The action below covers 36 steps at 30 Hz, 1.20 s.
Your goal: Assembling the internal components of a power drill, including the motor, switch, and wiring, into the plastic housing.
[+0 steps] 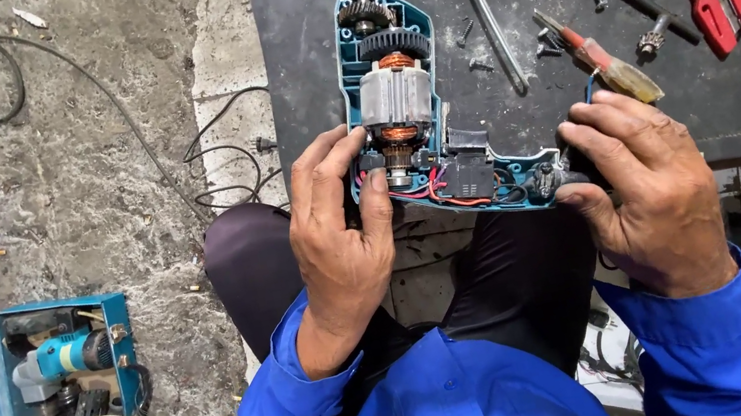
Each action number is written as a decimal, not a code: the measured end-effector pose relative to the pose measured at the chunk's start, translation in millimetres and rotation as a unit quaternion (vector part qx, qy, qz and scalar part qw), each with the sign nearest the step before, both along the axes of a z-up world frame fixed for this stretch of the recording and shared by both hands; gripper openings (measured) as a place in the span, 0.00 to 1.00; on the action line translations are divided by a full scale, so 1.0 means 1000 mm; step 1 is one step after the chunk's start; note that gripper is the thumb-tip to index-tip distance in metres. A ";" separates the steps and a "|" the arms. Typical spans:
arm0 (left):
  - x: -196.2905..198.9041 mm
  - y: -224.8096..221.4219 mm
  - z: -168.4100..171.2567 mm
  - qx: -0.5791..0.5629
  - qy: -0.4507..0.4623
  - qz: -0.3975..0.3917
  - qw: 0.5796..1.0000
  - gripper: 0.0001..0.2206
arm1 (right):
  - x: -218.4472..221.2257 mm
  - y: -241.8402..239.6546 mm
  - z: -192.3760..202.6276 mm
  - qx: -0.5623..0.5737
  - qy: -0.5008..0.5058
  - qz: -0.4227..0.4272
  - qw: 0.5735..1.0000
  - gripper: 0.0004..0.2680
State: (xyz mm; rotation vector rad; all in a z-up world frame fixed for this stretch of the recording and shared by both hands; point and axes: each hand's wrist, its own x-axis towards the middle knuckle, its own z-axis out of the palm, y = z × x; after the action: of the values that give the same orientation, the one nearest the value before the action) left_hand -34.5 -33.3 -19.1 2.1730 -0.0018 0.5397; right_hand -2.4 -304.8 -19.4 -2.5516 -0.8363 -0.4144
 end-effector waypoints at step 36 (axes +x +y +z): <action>-0.008 0.000 -0.031 0.029 -0.136 -0.029 0.990 0.13 | -0.011 0.007 -0.010 0.064 -0.012 -0.004 0.998 0.23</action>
State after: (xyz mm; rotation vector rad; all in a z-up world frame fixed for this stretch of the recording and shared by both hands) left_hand -42.9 -33.7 -50.4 2.1314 -0.2292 0.8062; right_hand -13.1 -297.5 -29.4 -2.4382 -0.7823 -0.4869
